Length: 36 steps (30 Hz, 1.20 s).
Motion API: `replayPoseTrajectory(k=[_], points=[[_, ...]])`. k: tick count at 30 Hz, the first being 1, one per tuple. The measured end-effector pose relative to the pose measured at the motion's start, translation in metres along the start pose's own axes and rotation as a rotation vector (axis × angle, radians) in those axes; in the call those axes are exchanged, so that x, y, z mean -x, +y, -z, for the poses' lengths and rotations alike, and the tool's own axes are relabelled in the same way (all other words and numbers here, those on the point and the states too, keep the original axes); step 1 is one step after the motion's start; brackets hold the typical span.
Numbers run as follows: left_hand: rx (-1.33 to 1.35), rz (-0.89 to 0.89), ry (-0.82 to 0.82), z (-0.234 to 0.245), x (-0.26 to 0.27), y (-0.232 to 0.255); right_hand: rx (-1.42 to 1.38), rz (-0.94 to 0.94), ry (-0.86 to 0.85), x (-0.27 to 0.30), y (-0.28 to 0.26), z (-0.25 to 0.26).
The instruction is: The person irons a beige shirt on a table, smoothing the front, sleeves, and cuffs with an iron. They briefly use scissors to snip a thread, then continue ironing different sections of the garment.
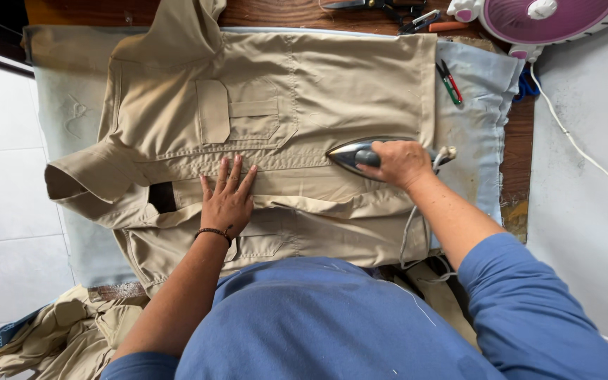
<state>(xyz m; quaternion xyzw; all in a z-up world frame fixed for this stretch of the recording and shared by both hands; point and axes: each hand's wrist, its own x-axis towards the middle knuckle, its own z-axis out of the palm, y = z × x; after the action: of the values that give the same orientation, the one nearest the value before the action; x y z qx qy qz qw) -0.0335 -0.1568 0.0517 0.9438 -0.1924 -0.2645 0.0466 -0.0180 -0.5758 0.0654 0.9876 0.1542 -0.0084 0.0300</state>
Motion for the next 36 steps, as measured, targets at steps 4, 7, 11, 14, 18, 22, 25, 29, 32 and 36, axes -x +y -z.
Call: replayPoseTrajectory(k=[4, 7, 11, 14, 18, 22, 25, 29, 32, 36], points=[[-0.016, -0.011, 0.000, -0.005, -0.003, -0.002, -0.030, -0.006, 0.002, -0.019, -0.060, 0.003], [-0.041, -0.010, -0.005, -0.002, -0.002, -0.001, -0.106, -0.082, -0.019, -0.032, -0.101, 0.002], [-0.033, 0.011, -0.066, 0.003, -0.007, -0.003, -0.159, -0.292, -0.207, -0.037, -0.095, 0.012], [-0.040, 0.022, -0.080, 0.001, -0.006, -0.005, -0.205, -0.474, -0.313, -0.021, -0.064, 0.025], [-0.039, 0.028, -0.080, 0.003, -0.003, -0.004, -0.135, -0.694, -0.305, 0.012, -0.005, 0.025], [-0.037, 0.016, -0.065, -0.001, -0.004, -0.006, -0.064, -0.756, -0.236, 0.046, 0.034, 0.018], [-0.043, 0.008, -0.047, 0.000, 0.002, -0.005, -0.049, -0.742, -0.219, 0.063, 0.054, 0.012], [0.007, 0.027, -0.020, 0.004, 0.007, -0.010, -0.007, -0.467, -0.110, 0.065, 0.068, 0.019], [0.151, 0.051, 0.180, -0.022, 0.025, -0.025, 0.045, -0.329, -0.041, 0.070, 0.071, 0.012], [0.709, 0.362, 0.634, -0.055, 0.033, -0.055, 0.019, -0.081, 0.029, 0.056, 0.069, 0.012]])
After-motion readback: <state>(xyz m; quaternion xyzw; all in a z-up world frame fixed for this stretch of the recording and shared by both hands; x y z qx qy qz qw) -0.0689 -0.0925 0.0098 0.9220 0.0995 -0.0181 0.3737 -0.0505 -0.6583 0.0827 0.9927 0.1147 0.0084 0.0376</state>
